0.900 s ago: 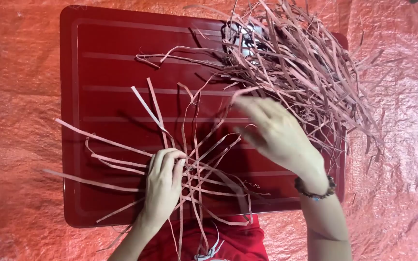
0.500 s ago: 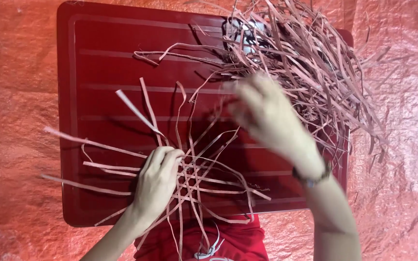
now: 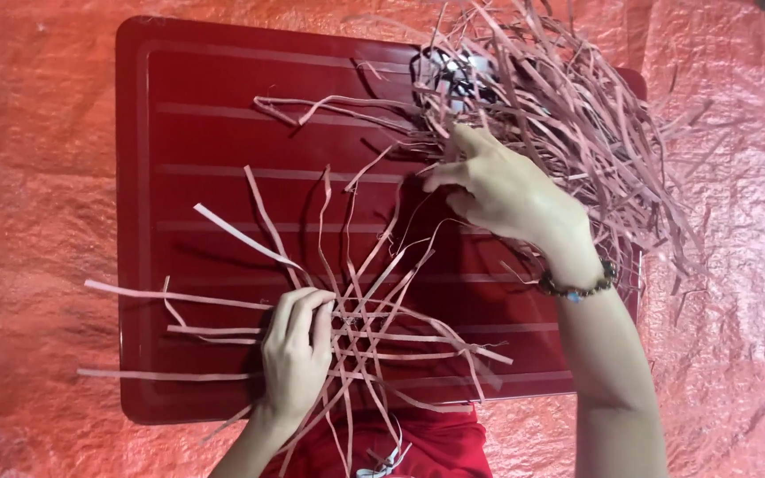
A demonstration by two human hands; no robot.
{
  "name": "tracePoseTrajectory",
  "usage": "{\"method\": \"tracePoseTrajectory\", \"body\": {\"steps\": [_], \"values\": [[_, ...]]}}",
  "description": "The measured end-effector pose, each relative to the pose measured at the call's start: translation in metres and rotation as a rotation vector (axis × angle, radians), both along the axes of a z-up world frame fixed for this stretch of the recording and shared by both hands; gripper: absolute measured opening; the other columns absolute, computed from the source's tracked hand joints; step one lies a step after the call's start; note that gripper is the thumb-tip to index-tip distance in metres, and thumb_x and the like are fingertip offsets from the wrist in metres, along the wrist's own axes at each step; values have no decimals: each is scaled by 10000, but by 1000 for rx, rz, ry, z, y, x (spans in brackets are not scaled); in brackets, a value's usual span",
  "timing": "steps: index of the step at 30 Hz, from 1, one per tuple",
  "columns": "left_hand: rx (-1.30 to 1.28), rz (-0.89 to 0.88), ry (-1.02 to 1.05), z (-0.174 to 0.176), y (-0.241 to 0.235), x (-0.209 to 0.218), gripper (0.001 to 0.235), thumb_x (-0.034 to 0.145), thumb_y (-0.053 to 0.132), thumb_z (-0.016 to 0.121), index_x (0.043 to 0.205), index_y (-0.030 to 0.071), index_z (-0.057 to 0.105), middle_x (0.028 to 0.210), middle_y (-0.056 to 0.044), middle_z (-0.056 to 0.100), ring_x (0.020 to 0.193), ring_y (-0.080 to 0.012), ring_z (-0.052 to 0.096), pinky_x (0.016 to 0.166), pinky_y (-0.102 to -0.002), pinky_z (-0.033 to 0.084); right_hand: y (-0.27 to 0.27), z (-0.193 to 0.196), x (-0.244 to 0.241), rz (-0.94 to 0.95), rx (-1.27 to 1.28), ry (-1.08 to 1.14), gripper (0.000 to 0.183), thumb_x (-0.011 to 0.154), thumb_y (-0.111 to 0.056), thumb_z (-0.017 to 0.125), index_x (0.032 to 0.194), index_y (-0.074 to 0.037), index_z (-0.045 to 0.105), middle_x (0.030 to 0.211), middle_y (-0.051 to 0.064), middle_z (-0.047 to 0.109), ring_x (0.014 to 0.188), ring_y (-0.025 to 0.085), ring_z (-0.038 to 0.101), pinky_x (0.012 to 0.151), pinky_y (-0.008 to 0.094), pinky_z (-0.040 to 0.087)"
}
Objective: The person weaves pink fabric strips by hand on a red plastic tray, interlacing them in a crisscross pattern to form a small woven mat. The hands repeatedly pick up strips from a pile and thread them through the existing weave.
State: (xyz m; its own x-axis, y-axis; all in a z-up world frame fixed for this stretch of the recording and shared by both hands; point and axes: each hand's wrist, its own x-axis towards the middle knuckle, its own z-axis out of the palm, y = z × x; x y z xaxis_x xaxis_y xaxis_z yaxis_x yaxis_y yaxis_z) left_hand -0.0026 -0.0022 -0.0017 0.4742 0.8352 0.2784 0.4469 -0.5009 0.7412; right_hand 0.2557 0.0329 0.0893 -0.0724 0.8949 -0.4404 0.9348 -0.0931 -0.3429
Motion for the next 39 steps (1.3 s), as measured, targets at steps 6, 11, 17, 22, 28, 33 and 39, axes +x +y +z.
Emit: {"method": "tracePoseTrajectory", "body": {"steps": [6,11,17,22,28,33,39], "values": [[-49,25,9,6,1,0,87,809,9,510,884,-2,552,885,-106,537,775,-187,567,687,-261,508,1,-36,7,59,563,-11,81,796,28,574,789,-35,624,779,101,637,472,147,549,429,200,512],[-86,13,25,6,3,-2,92,806,19,516,889,8,554,882,-92,534,765,-174,567,673,-251,509,7,-64,3,-68,669,-84,65,805,3,586,767,-49,572,686,44,612,497,134,555,380,241,452],[-193,-15,-22,13,10,-6,80,801,11,503,862,18,554,846,-74,560,755,-165,571,700,-258,488,-6,-53,-27,-167,569,-117,187,810,-126,625,836,-67,450,676,42,544,477,165,511,377,301,424],[-160,-12,-30,11,7,-4,90,793,-24,507,866,8,547,845,-79,553,778,-175,567,747,-259,488,-23,-10,-65,-135,476,443,107,783,-115,598,843,-39,551,754,63,599,604,145,549,543,250,435],[-67,42,-34,5,1,-1,77,808,-31,495,869,-1,531,844,-95,528,751,-198,560,670,-269,492,-25,-22,-89,-226,112,653,408,773,-218,542,1153,-117,435,1087,28,600,644,101,635,670,248,466],[-64,49,-10,2,-1,-2,160,777,-64,490,925,-13,526,893,-111,526,803,-219,571,721,-279,503,-26,-33,-98,-335,-65,1017,482,790,-119,520,1230,-90,324,1202,123,484,956,162,565,797,264,475],[-133,30,-51,3,-1,-5,219,739,-88,455,936,-1,496,904,-121,506,809,-238,564,719,-305,488,-34,-42,-104,-372,7,1057,128,812,-155,544,889,-69,487,828,24,547,692,79,528,599,178,456]]}}
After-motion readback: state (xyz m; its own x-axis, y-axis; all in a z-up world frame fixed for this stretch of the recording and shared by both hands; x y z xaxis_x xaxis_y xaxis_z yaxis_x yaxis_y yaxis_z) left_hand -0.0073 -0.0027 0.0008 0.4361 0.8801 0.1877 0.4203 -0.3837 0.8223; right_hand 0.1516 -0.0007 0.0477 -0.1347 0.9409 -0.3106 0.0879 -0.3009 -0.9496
